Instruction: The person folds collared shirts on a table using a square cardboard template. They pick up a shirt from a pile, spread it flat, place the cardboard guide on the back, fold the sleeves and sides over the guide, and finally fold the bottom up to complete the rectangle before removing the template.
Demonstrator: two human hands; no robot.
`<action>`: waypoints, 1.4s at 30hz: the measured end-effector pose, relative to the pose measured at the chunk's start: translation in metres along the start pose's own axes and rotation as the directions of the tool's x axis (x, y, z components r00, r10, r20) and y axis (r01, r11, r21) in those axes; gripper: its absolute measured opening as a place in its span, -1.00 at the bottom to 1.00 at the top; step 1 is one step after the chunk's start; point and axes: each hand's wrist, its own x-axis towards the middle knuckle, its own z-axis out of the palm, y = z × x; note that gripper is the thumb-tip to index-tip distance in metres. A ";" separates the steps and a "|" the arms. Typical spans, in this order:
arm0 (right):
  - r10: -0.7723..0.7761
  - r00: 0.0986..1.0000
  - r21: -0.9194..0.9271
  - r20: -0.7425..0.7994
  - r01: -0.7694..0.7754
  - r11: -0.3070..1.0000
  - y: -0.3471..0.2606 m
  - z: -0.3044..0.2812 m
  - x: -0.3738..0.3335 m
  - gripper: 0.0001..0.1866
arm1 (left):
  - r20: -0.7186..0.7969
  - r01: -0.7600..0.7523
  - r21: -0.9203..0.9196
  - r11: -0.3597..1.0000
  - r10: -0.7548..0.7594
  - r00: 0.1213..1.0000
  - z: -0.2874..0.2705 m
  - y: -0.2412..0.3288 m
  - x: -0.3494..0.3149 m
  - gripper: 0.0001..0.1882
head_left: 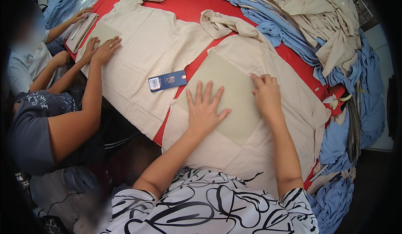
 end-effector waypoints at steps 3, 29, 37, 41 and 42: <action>-0.174 0.978 0.047 -0.116 0.181 0.982 -0.010 0.031 -0.014 -0.41 | -0.006 -0.015 0.000 1.000 0.015 1.000 -0.002 0.000 0.000 -0.28; -0.235 0.964 0.012 -0.127 0.239 0.971 -0.021 0.042 -0.023 -0.31 | -0.055 -0.203 -0.120 0.972 0.198 0.979 -0.013 -0.001 0.037 -0.49; 0.009 0.894 0.202 -0.447 0.092 0.975 0.038 0.022 0.068 -0.54 | -0.018 -0.160 -0.019 0.987 0.160 0.987 0.004 0.000 0.035 -0.35; 0.155 0.977 0.167 -0.149 -0.130 0.977 0.047 0.007 0.109 -0.71 | -0.037 -0.181 -0.025 0.983 0.180 0.983 0.007 0.001 0.039 -0.34; 0.074 0.997 0.171 0.028 -0.078 0.982 0.041 -0.005 0.114 -0.74 | -0.026 -0.180 -0.017 0.983 0.180 0.983 0.007 -0.001 0.040 -0.34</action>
